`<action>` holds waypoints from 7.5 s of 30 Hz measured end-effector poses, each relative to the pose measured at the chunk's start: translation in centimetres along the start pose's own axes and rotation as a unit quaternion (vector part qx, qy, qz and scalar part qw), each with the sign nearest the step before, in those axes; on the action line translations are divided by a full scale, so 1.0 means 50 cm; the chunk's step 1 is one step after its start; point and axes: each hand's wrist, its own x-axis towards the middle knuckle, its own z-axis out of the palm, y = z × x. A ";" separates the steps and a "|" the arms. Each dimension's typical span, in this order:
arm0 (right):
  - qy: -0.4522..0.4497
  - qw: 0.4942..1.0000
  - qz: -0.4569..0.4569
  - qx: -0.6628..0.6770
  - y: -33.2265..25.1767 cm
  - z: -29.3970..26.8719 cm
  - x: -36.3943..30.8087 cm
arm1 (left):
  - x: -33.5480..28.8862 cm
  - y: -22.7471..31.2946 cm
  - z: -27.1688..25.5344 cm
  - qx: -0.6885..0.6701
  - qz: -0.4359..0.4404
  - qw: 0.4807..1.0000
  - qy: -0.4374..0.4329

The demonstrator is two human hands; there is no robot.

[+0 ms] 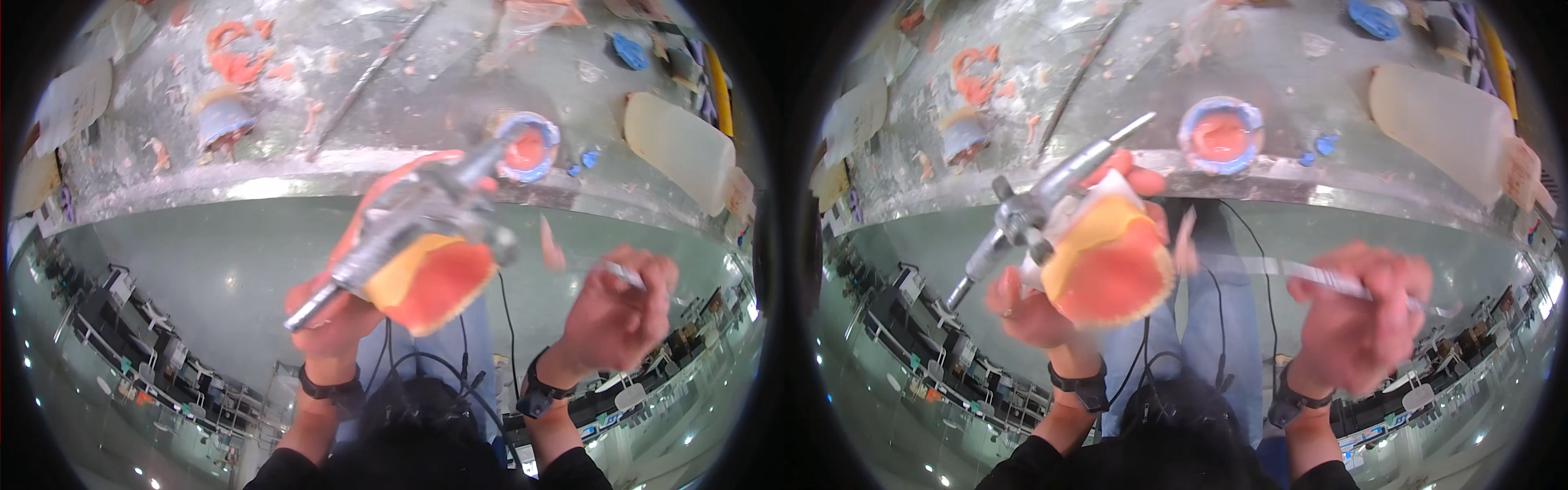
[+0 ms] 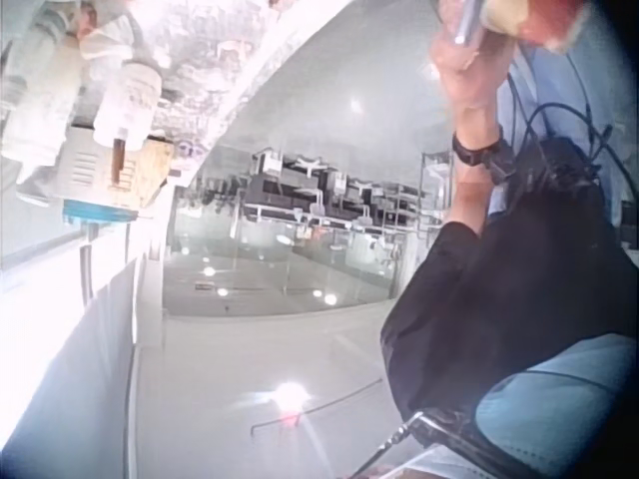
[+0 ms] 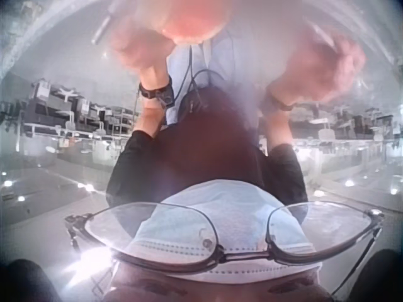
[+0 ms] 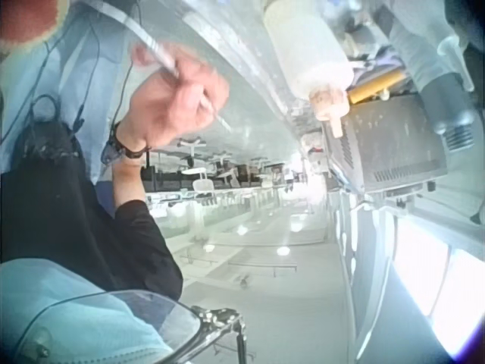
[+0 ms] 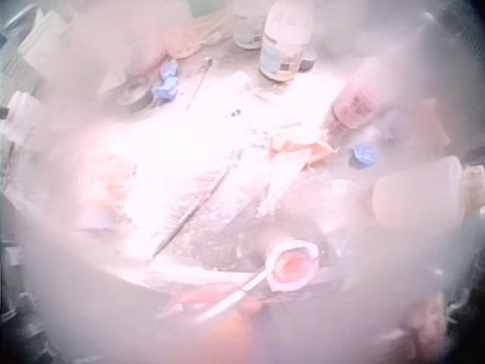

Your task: The person applies pink material to a dental model using a metal tool, then detaches the model from a metal frame. They carry the model to a machine and place it inside.

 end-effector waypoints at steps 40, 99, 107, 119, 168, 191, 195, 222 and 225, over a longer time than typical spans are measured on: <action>-0.314 0.923 -0.043 -0.217 -0.052 0.004 -0.042 | 0.045 0.006 0.087 -0.063 -0.071 0.980 -0.175; -0.510 0.719 -0.081 -0.465 -0.029 0.046 -0.042 | 0.020 0.067 0.103 -0.031 -0.048 0.997 -0.059; -0.521 0.695 -0.092 -0.487 -0.026 0.053 -0.037 | 0.015 0.069 0.095 -0.044 -0.086 0.992 -0.078; -0.512 0.713 -0.067 -0.473 -0.044 0.051 -0.031 | 0.019 0.066 0.092 -0.047 -0.122 0.985 -0.115; -0.503 0.809 0.015 -0.305 -0.013 0.034 -0.075 | 0.029 0.063 0.075 -0.097 -0.088 0.974 -0.182; -0.471 0.801 -0.032 -0.368 -0.002 0.047 -0.084 | 0.044 0.005 0.089 -0.260 0.074 0.942 -0.198; -0.429 0.830 -0.010 -0.356 -0.003 0.049 -0.090 | 0.043 0.002 0.083 -0.261 0.077 0.940 -0.206; -0.501 0.788 -0.053 -0.353 0.002 0.049 -0.091 | 0.029 0.026 0.068 -0.052 -0.030 0.987 -0.147; -0.514 0.804 0.042 -0.296 -0.020 0.048 -0.083 | 0.035 0.004 0.061 -0.232 0.038 0.946 -0.224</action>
